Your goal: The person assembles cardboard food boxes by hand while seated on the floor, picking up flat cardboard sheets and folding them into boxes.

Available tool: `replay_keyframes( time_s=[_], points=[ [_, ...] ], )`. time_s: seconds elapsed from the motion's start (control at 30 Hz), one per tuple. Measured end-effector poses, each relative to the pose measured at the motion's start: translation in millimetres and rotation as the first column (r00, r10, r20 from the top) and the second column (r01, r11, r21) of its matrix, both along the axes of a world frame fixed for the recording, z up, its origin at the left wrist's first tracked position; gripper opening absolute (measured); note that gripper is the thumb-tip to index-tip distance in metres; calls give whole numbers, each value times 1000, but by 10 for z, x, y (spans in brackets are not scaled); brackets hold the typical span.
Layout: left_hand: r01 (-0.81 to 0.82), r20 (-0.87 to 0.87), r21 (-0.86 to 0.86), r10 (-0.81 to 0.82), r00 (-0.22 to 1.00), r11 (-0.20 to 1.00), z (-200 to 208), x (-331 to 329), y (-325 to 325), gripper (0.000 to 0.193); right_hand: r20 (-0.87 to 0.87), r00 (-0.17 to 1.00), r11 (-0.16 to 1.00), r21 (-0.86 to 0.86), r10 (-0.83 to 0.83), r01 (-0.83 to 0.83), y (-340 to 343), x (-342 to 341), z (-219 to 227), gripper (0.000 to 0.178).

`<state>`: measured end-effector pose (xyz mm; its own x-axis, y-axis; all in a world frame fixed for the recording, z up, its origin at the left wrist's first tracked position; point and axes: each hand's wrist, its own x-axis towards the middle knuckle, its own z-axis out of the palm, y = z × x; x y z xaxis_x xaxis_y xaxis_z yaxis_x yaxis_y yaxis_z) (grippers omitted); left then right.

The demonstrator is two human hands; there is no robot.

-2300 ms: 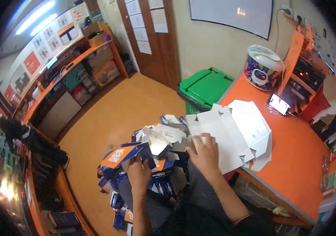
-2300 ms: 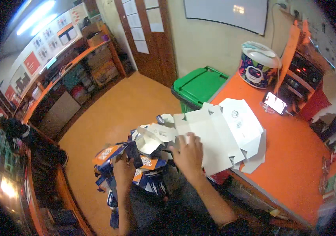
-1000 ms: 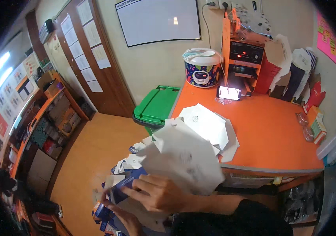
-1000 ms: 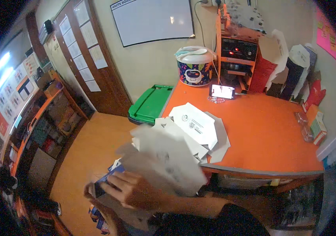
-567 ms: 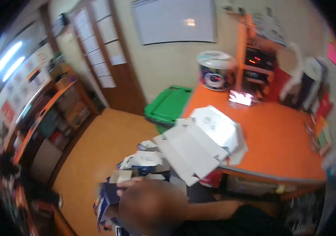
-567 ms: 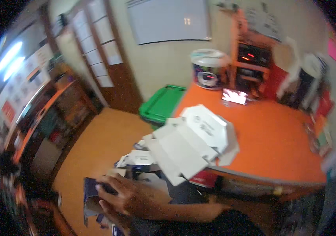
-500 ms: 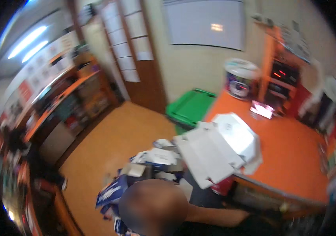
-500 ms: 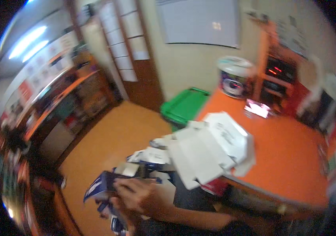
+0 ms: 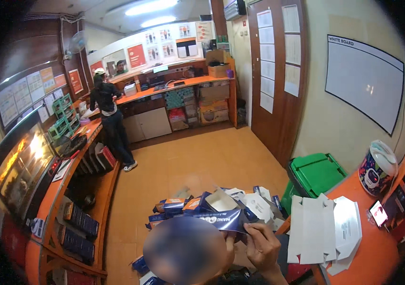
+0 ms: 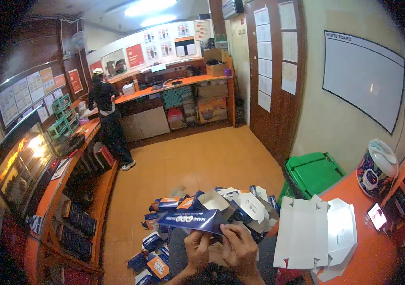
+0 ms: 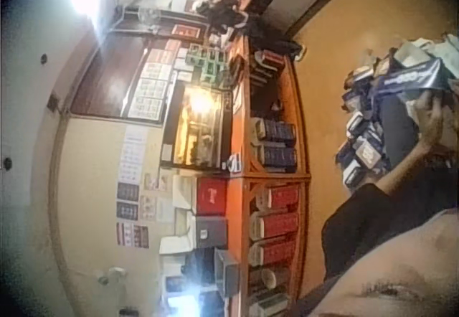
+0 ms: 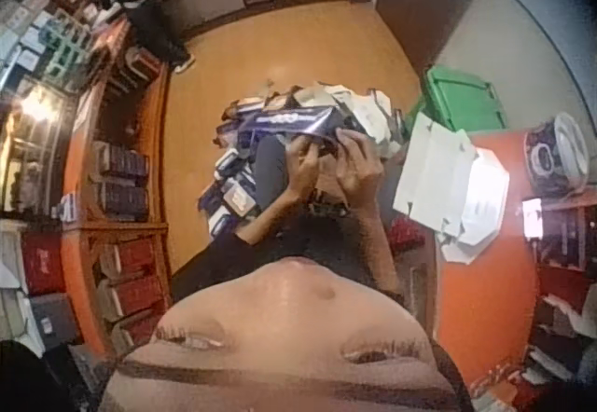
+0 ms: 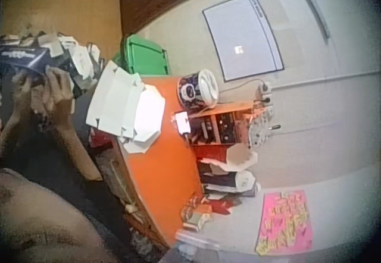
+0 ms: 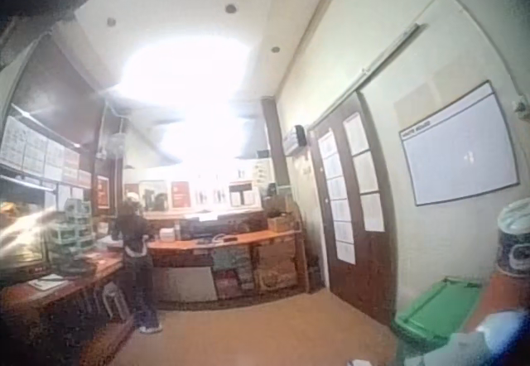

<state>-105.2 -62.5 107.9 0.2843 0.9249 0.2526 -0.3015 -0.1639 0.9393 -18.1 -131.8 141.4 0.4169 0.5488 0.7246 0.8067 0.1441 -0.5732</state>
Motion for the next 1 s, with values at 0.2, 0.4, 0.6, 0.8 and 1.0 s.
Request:
replay_keyframes(
  time_s=[0.2, 0.4, 0.6, 0.8, 1.0],
  points=[
    [-49, -312, 252, 129, 941, 966, -161, -80, 97, 14, -165, 984, 997, -27, 63, -69, -81, -41, 39, 20],
    [-17, -101, 46, 22, 995, 999, -156, -40, 113, 16, 189, 982, 986, -168, 28, 4, 64, 14, -236, 35],
    [-171, 66, 4, 170, 983, 985, 37, -146, 332, 20, 194, 980, 971, -239, 46, 2, 18, 15, -82, 51],
    [-298, 123, -76, 306, 944, 951, -2, 69, -15, 17, -92, 994, 995, -79, -61, 53, -24, -172, 91, 35],
    [-150, -146, 313, 203, 968, 938, -324, 30, 8, 14, 71, 995, 991, -106, -74, 81, -77, -71, 39, 23]
  ],
)
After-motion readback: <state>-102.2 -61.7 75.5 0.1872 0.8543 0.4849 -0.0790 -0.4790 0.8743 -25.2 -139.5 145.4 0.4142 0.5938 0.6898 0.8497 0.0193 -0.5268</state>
